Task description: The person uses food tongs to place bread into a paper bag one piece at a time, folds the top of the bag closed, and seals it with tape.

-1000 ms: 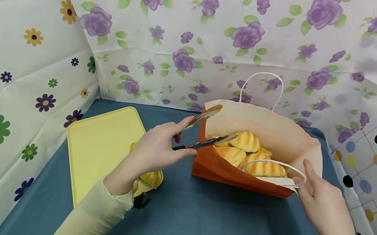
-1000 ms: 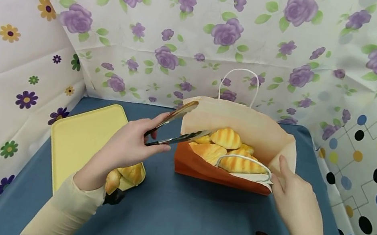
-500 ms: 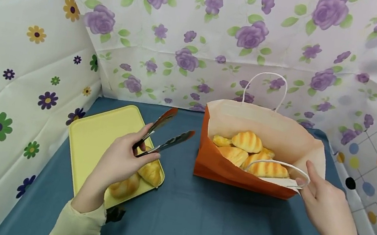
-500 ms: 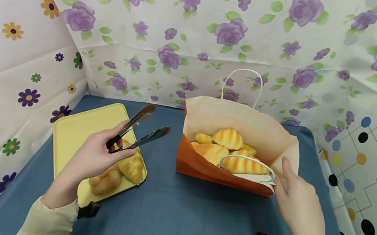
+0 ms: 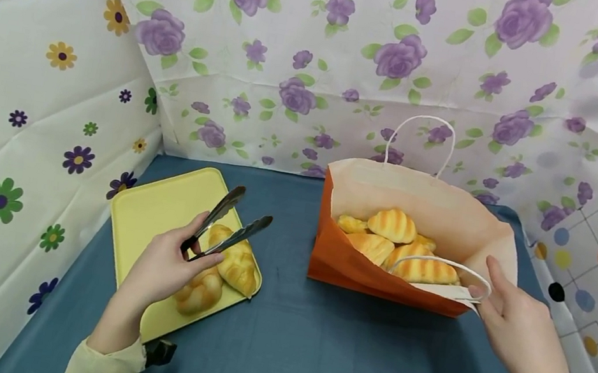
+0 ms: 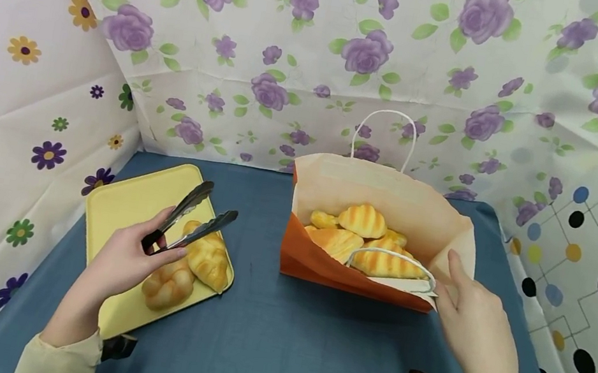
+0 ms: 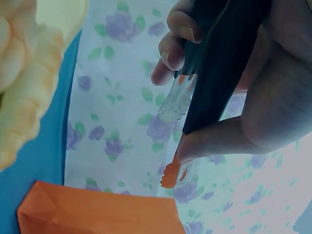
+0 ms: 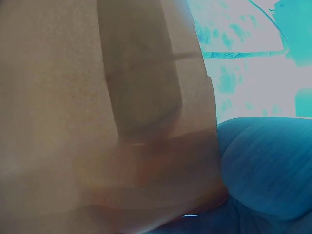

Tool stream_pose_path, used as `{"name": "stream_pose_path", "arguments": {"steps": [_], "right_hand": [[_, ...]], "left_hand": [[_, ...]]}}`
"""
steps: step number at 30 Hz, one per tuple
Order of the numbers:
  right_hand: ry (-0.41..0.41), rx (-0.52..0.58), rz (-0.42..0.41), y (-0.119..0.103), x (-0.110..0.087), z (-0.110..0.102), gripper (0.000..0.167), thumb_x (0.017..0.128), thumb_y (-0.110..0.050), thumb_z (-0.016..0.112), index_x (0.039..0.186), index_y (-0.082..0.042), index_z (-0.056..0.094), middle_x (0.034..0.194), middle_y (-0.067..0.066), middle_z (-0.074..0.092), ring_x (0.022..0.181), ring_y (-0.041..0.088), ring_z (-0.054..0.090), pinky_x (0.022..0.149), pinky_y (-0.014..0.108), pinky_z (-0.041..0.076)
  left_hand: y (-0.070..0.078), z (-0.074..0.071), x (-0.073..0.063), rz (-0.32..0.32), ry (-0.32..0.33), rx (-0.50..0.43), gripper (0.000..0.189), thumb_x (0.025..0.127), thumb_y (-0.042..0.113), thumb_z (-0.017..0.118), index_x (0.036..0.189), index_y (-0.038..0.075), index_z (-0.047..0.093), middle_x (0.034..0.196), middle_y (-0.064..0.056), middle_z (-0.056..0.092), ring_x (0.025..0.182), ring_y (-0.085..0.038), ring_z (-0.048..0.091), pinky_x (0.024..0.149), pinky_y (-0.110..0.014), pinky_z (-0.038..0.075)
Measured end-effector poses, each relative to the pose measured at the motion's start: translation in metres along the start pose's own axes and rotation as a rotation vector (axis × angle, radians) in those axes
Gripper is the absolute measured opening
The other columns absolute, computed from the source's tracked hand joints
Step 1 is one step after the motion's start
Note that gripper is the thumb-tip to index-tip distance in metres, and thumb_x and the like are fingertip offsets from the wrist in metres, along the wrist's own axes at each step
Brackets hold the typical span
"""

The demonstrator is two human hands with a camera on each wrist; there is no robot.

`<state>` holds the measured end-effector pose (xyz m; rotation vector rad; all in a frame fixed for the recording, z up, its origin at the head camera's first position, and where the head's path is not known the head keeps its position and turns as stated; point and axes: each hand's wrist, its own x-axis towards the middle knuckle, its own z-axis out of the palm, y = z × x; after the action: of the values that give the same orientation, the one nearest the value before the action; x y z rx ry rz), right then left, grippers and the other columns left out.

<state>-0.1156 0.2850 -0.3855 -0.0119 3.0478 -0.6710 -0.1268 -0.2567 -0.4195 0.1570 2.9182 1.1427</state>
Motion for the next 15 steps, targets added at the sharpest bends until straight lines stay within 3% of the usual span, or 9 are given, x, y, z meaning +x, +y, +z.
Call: {"name": "stream_pose_path", "arguments": {"steps": [4,7,10,11,14,15], "right_hand": [[-0.003,-0.003,0.008,-0.001,0.001,0.001,0.075,0.114,-0.048,0.047,0.17,-0.006,0.021,0.145,0.044,0.049,0.13,0.066,0.048,0.097,0.08,0.04],[0.006,-0.004,0.0,-0.001,0.0,0.002,0.071,0.114,-0.041,0.048,0.17,-0.006,0.022,0.109,0.032,0.071,0.112,0.058,0.06,0.091,0.076,0.046],[0.017,-0.001,-0.01,-0.002,-0.001,0.003,0.07,0.115,-0.039,0.049,0.17,-0.004,0.023,0.072,0.009,0.061,0.103,0.052,0.063,0.084,0.071,0.048],[0.023,-0.001,-0.013,-0.003,-0.001,0.003,0.07,0.114,-0.038,0.049,0.17,-0.004,0.023,0.068,0.003,0.056,0.1,0.05,0.063,0.082,0.069,0.048],[0.032,0.0,-0.017,-0.004,-0.001,0.004,0.071,0.114,-0.04,0.05,0.169,-0.003,0.024,0.071,0.003,0.061,0.102,0.05,0.064,0.082,0.07,0.049],[0.034,-0.002,-0.018,-0.004,0.0,0.004,0.071,0.114,-0.04,0.05,0.169,-0.003,0.024,0.071,0.003,0.061,0.096,0.047,0.064,0.079,0.067,0.049]], "left_hand": [[-0.013,-0.003,-0.009,-0.031,-0.007,0.019,0.092,0.097,0.051,0.079,0.168,0.011,0.036,0.086,-0.002,0.059,0.064,-0.02,0.049,0.055,-0.032,0.04],[-0.023,-0.006,-0.015,-0.064,-0.018,0.031,0.093,0.097,0.054,0.078,0.168,0.011,0.036,0.086,-0.003,0.06,0.064,-0.02,0.048,0.056,-0.033,0.039],[-0.031,-0.01,-0.022,-0.094,-0.04,0.04,0.096,0.097,0.058,0.076,0.169,0.011,0.034,0.087,-0.003,0.059,0.062,-0.02,0.045,0.054,-0.033,0.036],[-0.034,-0.011,-0.024,-0.1,-0.046,0.049,0.097,0.097,0.059,0.075,0.169,0.011,0.033,0.088,-0.003,0.059,0.061,-0.02,0.044,0.053,-0.033,0.036],[-0.042,-0.013,-0.03,-0.112,-0.059,0.075,0.099,0.096,0.061,0.075,0.17,0.011,0.031,0.088,-0.002,0.059,0.06,-0.019,0.043,0.052,-0.033,0.035],[-0.044,-0.014,-0.033,-0.118,-0.062,0.082,0.1,0.096,0.06,0.076,0.17,0.01,0.031,0.088,-0.002,0.059,0.06,-0.019,0.043,0.052,-0.033,0.035]]}}
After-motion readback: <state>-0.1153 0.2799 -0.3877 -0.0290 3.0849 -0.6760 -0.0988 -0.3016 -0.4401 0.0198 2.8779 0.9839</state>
